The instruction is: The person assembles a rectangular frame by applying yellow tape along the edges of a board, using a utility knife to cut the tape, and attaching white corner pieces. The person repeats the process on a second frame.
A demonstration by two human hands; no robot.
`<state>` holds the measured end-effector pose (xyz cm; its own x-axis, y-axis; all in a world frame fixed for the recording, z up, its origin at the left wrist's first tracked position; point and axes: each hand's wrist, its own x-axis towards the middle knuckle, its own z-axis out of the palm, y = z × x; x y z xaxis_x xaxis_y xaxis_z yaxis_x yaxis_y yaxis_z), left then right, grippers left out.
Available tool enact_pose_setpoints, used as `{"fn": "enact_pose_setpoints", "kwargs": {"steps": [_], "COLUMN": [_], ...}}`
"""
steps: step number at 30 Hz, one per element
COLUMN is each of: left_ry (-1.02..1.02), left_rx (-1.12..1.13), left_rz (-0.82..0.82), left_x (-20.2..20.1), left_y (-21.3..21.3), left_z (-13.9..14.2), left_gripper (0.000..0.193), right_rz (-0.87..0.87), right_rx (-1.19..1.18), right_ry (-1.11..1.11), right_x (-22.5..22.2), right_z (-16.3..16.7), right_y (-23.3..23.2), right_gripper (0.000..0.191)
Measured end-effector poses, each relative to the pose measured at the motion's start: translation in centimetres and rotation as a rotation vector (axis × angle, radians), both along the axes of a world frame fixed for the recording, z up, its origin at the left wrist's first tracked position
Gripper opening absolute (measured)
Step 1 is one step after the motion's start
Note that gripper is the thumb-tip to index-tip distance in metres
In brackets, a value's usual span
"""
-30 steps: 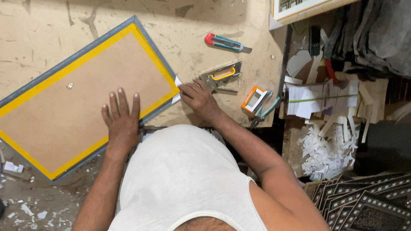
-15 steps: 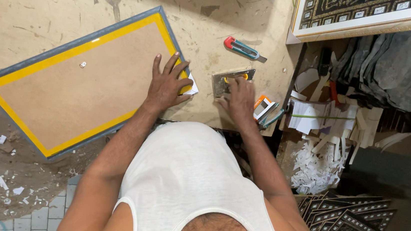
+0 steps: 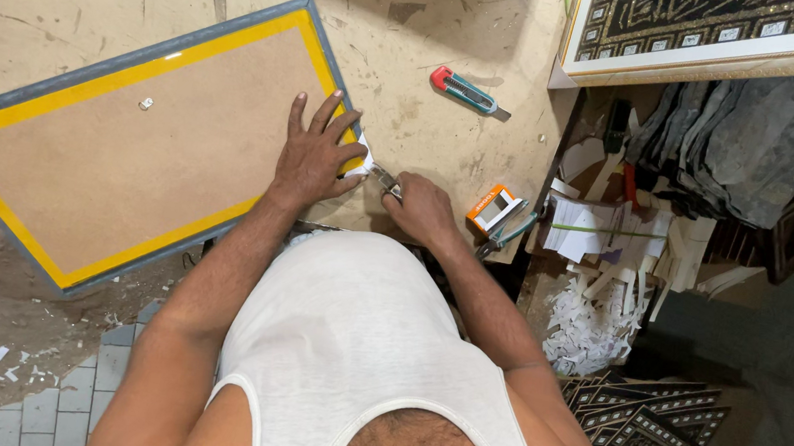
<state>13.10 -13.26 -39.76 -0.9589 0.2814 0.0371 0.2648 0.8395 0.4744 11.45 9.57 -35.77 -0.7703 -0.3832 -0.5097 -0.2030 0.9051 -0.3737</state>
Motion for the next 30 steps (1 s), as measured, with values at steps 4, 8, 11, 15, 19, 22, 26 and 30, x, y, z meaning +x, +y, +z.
{"fn": "enact_pose_setpoints", "kwargs": {"steps": [4,8,11,15,19,22,26,30], "left_ry": [-0.009,0.015,0.046,0.031,0.014,-0.087,-0.466,-0.454], "left_rx": [-0.003,0.020,0.016,0.009,-0.047,0.004,-0.020,-0.141], "left_rz": [-0.002,0.010,0.004,0.007,-0.012,0.061,0.716,1.479], "left_x": [0.1,0.2,0.2,0.5,0.7,1.5,7.5,17.0], "left_y": [0.0,0.0,-0.1,-0.1,-0.2,-2.0,-10.1,-20.1], "left_z": [-0.2,-0.5,-0.6,-0.4,0.3,0.7,0.6,-0.6], "left_gripper": [0.034,0.033,0.032,0.033,0.039,0.073,0.092,0.094], "right_rz": [0.015,0.014,0.013,-0.015,-0.013,-0.069,-0.070,0.114], "right_rx": [0.000,-0.006,-0.003,-0.085,-0.120,-0.067,-0.019,-0.220], "right_ry": [0.044,0.077,0.088,0.254,0.293,0.350,0.632,0.627], "right_x": [0.1,0.3,0.4,0.8,1.4,1.7,2.3,1.8], "right_z": [-0.1,0.1,-0.4,-1.3,-1.6,-0.8,0.8,1.6], "right_y": [-1.0,-1.3,-1.5,-1.9,-1.5,-1.0,0.0,-0.7], "right_gripper": [0.032,0.035,0.040,0.045,0.047,0.051,0.057,0.055]}}
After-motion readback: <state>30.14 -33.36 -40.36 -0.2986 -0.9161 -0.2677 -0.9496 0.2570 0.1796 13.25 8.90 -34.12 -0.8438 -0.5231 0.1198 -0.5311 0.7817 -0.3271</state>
